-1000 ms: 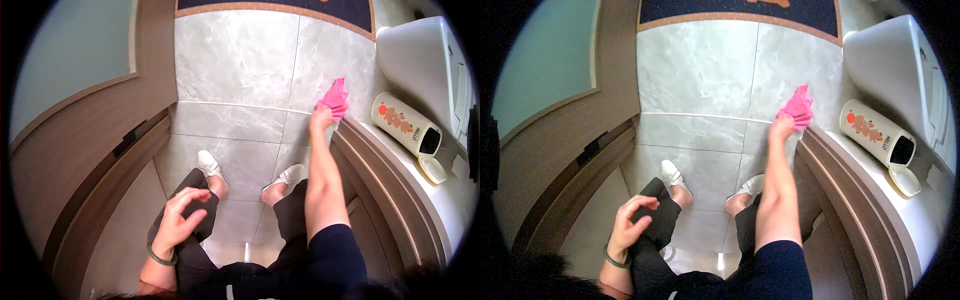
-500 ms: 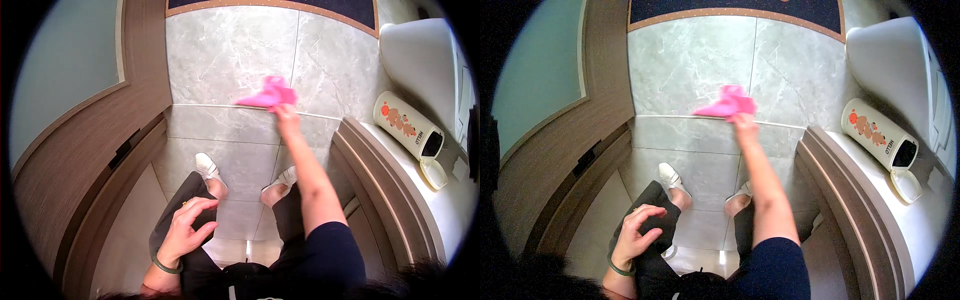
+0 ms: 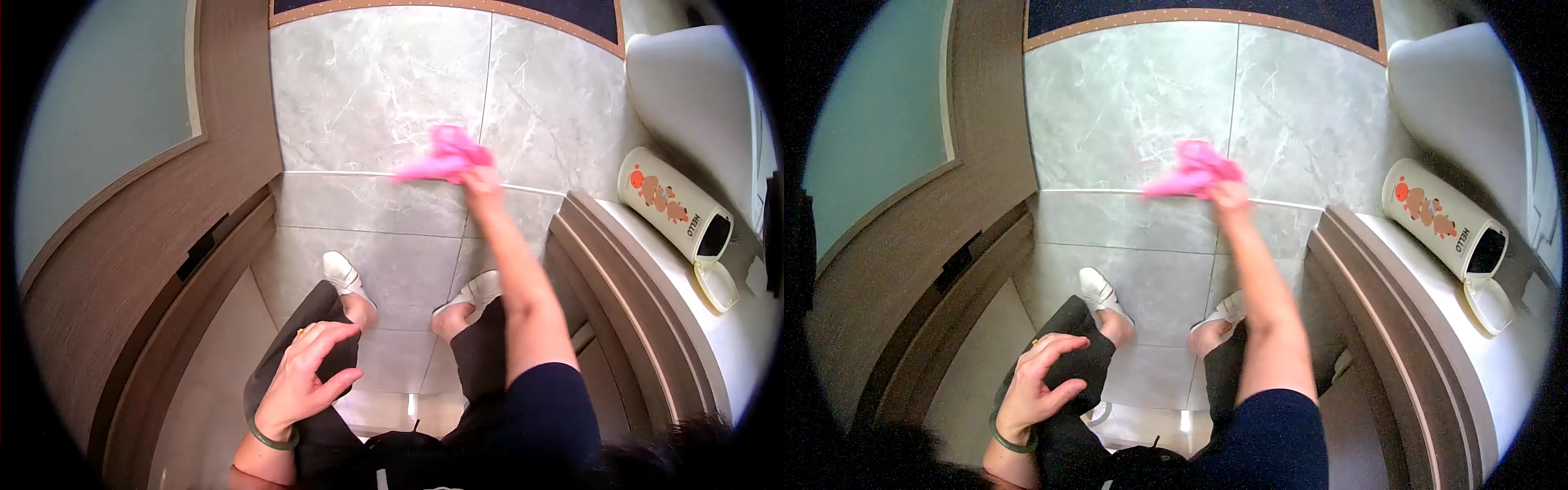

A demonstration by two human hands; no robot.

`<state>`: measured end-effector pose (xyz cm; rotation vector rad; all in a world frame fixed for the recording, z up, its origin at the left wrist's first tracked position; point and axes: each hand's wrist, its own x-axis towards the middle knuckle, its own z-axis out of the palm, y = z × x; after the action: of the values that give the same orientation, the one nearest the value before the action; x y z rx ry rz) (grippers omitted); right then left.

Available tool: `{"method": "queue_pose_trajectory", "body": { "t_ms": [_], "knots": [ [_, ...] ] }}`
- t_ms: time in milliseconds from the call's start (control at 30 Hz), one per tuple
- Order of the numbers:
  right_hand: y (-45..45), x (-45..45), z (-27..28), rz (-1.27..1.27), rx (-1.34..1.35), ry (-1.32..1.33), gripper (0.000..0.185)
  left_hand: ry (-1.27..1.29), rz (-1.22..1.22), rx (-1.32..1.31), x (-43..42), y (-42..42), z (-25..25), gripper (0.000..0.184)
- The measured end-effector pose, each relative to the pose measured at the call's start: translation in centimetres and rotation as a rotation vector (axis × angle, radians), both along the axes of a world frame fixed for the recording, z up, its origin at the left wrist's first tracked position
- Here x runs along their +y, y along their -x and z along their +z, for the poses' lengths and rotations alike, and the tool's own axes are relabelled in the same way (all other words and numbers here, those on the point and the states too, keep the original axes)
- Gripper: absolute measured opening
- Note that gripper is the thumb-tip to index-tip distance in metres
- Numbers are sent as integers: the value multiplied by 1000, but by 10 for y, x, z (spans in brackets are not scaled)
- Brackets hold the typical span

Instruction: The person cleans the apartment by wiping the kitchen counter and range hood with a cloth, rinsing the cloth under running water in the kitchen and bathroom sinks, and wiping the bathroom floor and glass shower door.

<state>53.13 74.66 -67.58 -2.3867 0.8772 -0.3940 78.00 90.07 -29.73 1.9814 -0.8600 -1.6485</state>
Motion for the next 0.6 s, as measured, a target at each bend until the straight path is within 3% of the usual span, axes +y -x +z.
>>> {"method": "queue_pose_trajectory", "body": {
  "t_ms": [67,133,267,333,400,433,467,500,533,567,600],
  "knots": [
    [70,-46,16,-89,321,-18,9,9,-23,-12,-1,-2,0,45],
    [73,-57,24,-391,360,21,9,34,-16,-4,-2,-1,-3,46],
    [54,-22,23,-469,187,-76,8,11,-61,-7,6,-4,-3,48],
    [76,-35,18,-923,213,82,15,-46,-17,-28,12,-9,-5,47],
    [88,-83,11,-972,267,37,21,-75,-22,-24,12,-12,-5,48],
    [78,-105,-5,-1026,114,65,20,-89,-16,-2,11,-13,-5,48],
    [51,-116,-16,-1043,-105,-230,25,-105,-11,14,9,-15,-4,49],
    [34,-122,-63,-805,-99,9,35,-99,0,28,5,-16,-4,49],
    [-36,-113,-44,-834,-111,74,38,-103,-8,29,3,-15,-5,49],
    [-88,-91,-37,-703,-65,263,43,-85,-17,39,1,-13,-5,49],
    [-120,-59,-38,-564,-47,202,50,-68,-26,49,-2,-11,-4,49]
  ]
}}
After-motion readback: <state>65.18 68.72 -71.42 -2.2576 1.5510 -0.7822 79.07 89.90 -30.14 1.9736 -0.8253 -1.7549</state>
